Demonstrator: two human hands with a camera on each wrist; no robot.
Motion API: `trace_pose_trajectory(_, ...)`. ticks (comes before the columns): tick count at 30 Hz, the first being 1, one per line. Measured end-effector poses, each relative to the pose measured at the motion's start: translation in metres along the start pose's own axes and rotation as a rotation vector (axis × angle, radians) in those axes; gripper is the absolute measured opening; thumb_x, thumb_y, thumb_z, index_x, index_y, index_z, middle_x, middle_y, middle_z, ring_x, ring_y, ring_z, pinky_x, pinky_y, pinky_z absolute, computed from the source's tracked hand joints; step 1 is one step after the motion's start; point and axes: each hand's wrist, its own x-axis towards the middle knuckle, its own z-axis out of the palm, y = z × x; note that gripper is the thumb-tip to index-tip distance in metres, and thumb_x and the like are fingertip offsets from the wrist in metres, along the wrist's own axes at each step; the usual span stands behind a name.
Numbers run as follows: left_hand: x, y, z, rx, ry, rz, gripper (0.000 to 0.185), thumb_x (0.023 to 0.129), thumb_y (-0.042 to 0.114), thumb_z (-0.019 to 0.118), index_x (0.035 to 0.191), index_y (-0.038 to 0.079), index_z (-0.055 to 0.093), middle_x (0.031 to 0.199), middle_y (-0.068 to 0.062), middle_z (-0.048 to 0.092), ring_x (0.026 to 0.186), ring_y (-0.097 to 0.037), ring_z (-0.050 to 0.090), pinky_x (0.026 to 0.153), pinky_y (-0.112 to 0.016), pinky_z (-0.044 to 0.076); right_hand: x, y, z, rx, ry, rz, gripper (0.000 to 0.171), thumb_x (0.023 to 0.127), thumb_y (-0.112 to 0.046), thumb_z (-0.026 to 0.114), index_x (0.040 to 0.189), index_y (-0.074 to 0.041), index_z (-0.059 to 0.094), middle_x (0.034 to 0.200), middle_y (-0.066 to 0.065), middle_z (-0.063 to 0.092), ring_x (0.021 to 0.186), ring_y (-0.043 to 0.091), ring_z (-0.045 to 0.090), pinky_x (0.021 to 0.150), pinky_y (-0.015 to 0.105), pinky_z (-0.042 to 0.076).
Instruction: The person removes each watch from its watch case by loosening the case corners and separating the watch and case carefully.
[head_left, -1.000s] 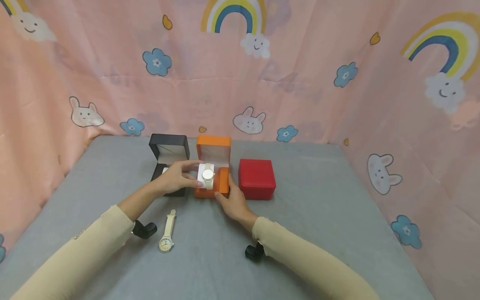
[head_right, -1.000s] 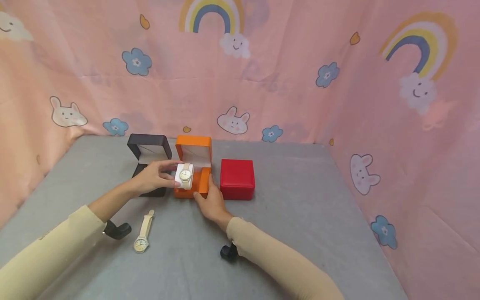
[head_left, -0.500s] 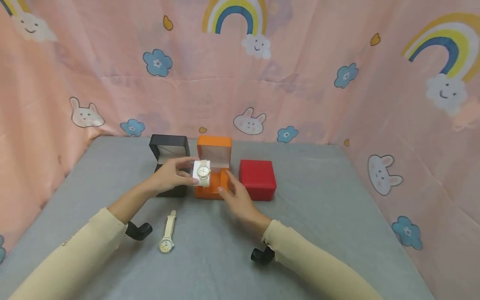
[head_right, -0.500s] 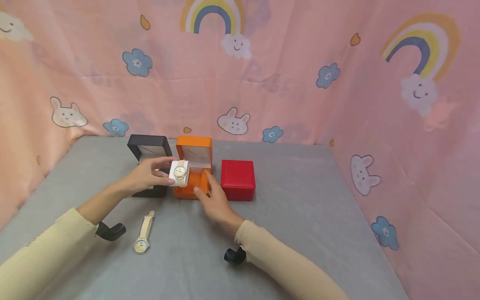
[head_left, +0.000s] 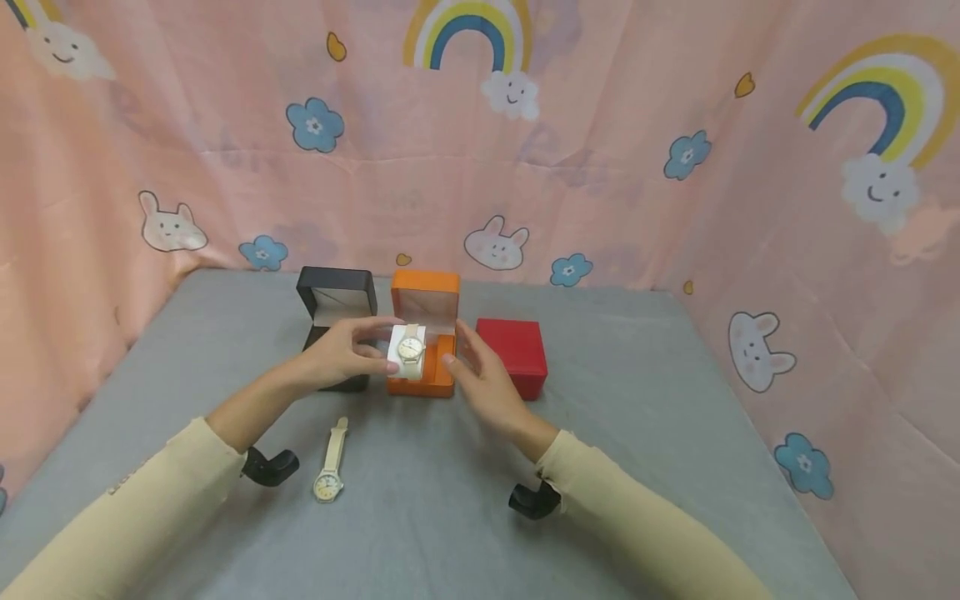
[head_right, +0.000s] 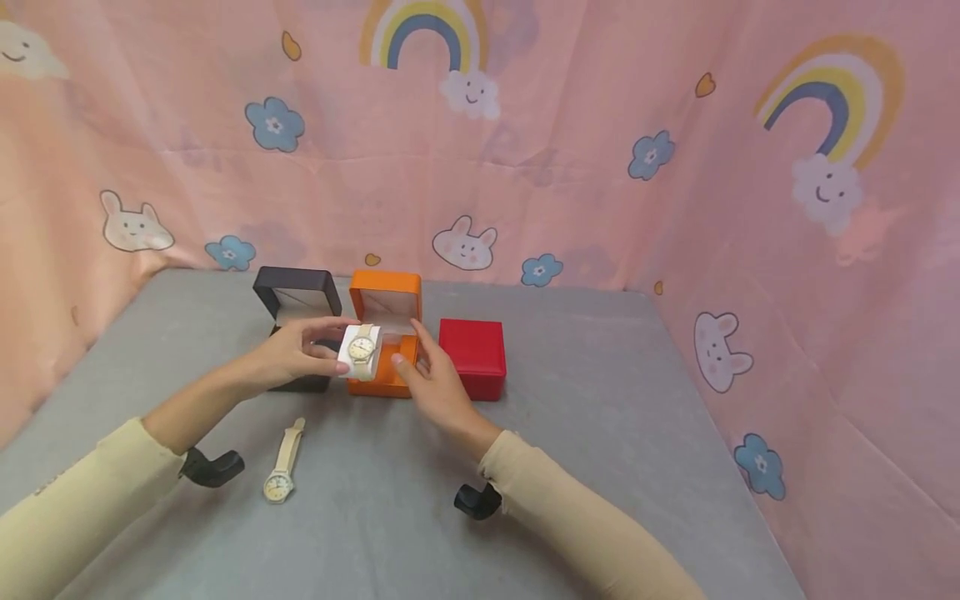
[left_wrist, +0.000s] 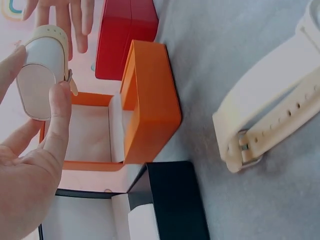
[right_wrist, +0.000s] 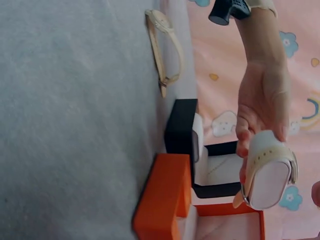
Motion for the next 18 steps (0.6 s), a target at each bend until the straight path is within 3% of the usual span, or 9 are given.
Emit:
trace_pose_trajectory(6, -0.008, 0.002, 0.003, -0.004, -0.001, -0.014, 0.074, 0.090, 0.016, 0.076, 0.154, 0.007, 0.040, 0.150, -0.027, 0.047, 0.112, -0.031, 0.071, 0.096, -0.043, 0.056, -0.005, -0.009, -0.004, -0.019, -0.057, -0.021, 0.067, 0.104, -0.022, 0.055, 0.162, -0.021, 0.023, 0.168, 0.010, 0.027, 0.153, 0.036, 0.032, 0.117, 0.052, 0.038)
trace_pose_trajectory(12, -0.011, 0.005, 0.009, -0.033, -0.009, -0.005, 0.073, 0.090, 0.016, 0.076, 0.154, 0.007, 0.041, 0.150, -0.026, 0.048, 0.112, -0.030, 0.071, 0.089, -0.035, 0.057, -0.007, -0.007, -0.006, 0.021, -0.193, -0.080, 0.072, 0.101, -0.014, 0.060, 0.162, -0.017, 0.023, 0.168, 0.009, 0.024, 0.152, 0.040, 0.030, 0.115, 0.054, 0.039)
trace_pose_trajectory(18, -0.014, 0.006, 0.017, -0.045, -0.022, -0.012, 0.074, 0.089, 0.016, 0.077, 0.153, 0.007, 0.041, 0.151, -0.024, 0.048, 0.107, -0.024, 0.073, 0.093, -0.036, 0.056, -0.007, -0.006, -0.003, 0.048, -0.291, -0.121, 0.081, 0.095, -0.008, 0.068, 0.162, -0.017, 0.023, 0.167, 0.007, 0.025, 0.151, 0.041, 0.032, 0.115, 0.059, 0.037)
